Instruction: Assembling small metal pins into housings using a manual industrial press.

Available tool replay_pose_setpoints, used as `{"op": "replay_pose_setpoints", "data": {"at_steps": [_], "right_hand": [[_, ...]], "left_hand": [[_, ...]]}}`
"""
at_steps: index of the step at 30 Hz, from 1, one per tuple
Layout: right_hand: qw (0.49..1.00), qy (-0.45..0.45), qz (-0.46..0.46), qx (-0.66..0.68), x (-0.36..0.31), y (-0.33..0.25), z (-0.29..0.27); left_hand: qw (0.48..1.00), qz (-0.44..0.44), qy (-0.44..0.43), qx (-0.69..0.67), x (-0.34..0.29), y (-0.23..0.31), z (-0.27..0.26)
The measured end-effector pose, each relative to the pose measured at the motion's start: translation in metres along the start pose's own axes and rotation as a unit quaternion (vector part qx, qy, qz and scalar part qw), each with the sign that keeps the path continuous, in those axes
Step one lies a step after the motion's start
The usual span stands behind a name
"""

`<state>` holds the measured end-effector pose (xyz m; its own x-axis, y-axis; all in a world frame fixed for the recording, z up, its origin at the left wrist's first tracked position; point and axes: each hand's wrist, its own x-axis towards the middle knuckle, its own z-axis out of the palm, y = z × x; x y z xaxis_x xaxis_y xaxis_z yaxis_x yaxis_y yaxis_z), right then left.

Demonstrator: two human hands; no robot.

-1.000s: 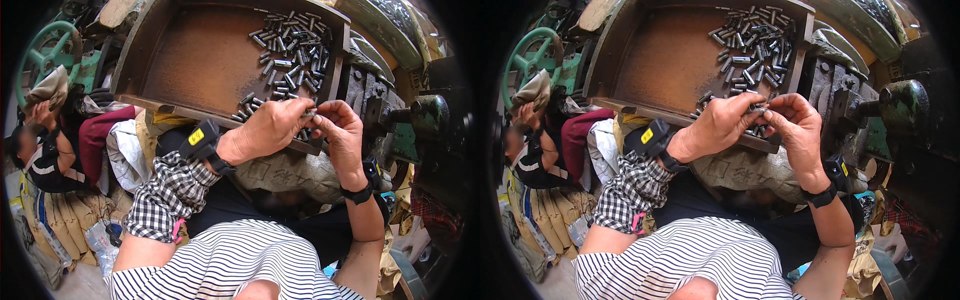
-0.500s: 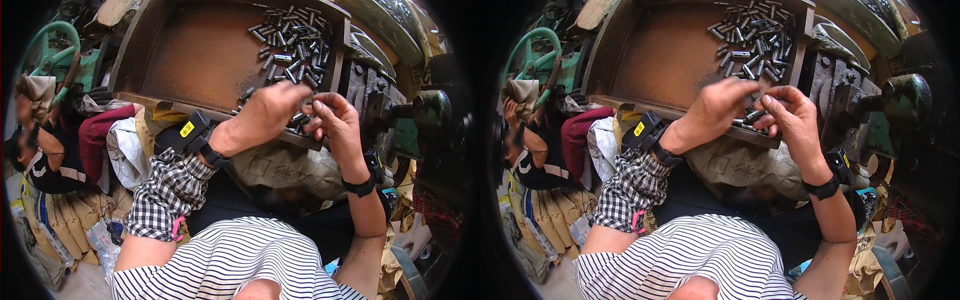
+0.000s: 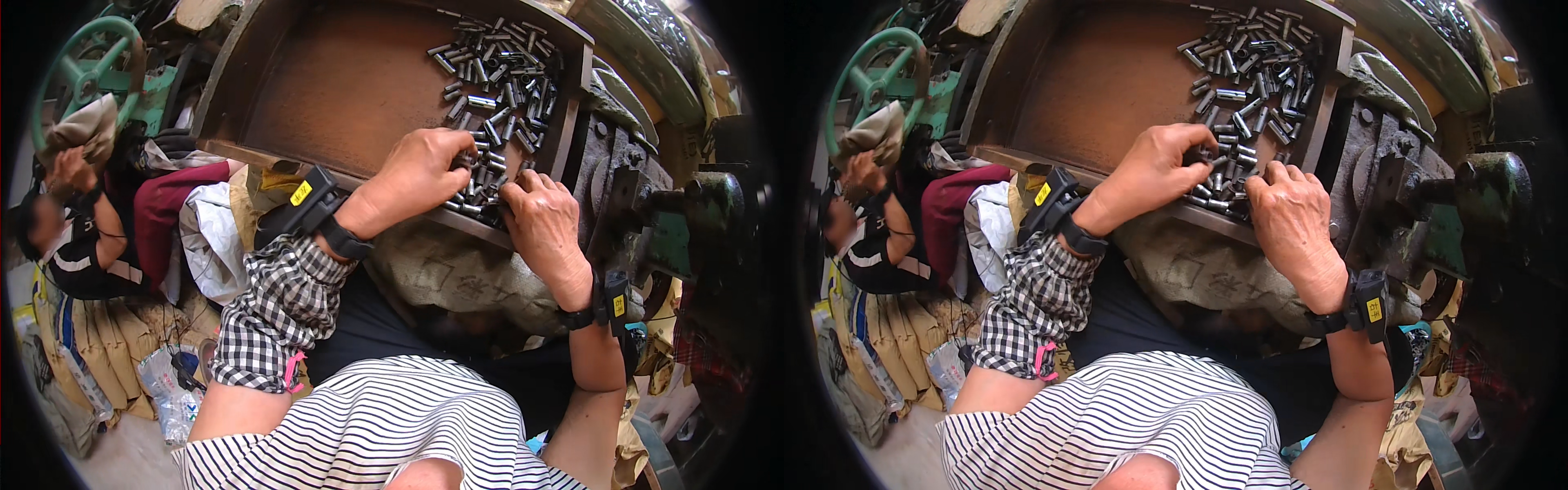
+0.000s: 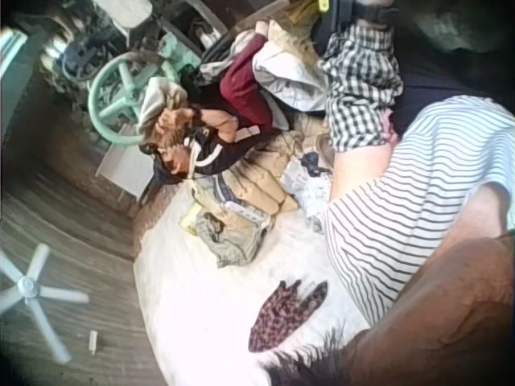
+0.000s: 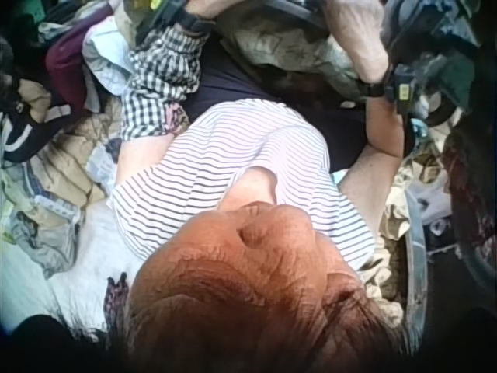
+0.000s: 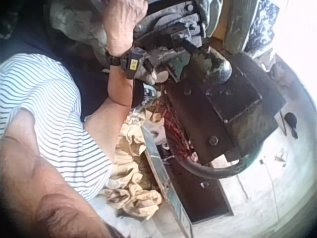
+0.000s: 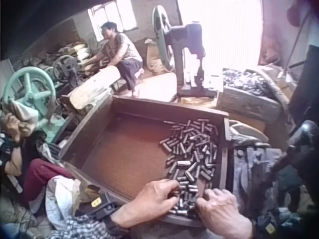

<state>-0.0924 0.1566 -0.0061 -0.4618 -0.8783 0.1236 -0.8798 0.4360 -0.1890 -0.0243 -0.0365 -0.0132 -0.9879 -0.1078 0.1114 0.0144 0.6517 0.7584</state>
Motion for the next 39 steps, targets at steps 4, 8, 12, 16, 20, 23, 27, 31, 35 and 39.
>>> {"op": "replay_pose_setpoints", "data": {"at_steps": [4, 8, 12, 16, 20, 23, 27, 31, 35, 39], "right_hand": [[0.997, 0.047, -0.003, 0.067, -0.005, -0.001, -0.006], [0.987, 0.076, 0.003, 0.141, -0.012, 0.003, -0.006], [0.975, 0.098, 0.01, 0.201, -0.012, 0.003, -0.008], [0.949, 0.12, 0.084, 0.279, -0.012, -0.004, -0.009], [0.923, 0.135, 0.126, 0.338, -0.011, 0.007, -0.015], [0.722, 0.026, 0.276, 0.634, -0.012, 0.014, -0.021], [0.686, 0.012, 0.271, 0.675, -0.013, 0.015, -0.023], [0.695, 0.038, 0.277, 0.662, -0.013, 0.018, -0.019], [0.706, 0.065, 0.281, 0.647, -0.013, 0.016, -0.021], [0.682, 0.077, 0.277, 0.673, -0.015, 0.021, -0.014]], "left_hand": [[0.986, 0.014, -0.024, 0.163, 0.002, 0.005, 0.007], [0.965, 0.029, -0.058, 0.254, 0.009, 0.004, 0.014], [0.965, 0.025, -0.042, 0.258, 0.009, 0.004, 0.016], [0.964, 0.046, -0.041, 0.257, 0.009, 0.003, 0.017], [0.979, 0.1, 0.035, 0.174, 0.008, -0.001, 0.017], [0.984, -0.071, -0.081, -0.142, 0.009, 0.016, 0.007], [0.917, -0.166, -0.139, -0.336, 0.009, 0.025, 0.001], [0.879, -0.186, -0.141, -0.417, 0.008, 0.017, 0.008], [0.826, -0.2, -0.103, -0.516, 0.007, 0.02, 0.009], [0.791, -0.216, -0.106, -0.563, 0.008, 0.021, 0.01]]}}
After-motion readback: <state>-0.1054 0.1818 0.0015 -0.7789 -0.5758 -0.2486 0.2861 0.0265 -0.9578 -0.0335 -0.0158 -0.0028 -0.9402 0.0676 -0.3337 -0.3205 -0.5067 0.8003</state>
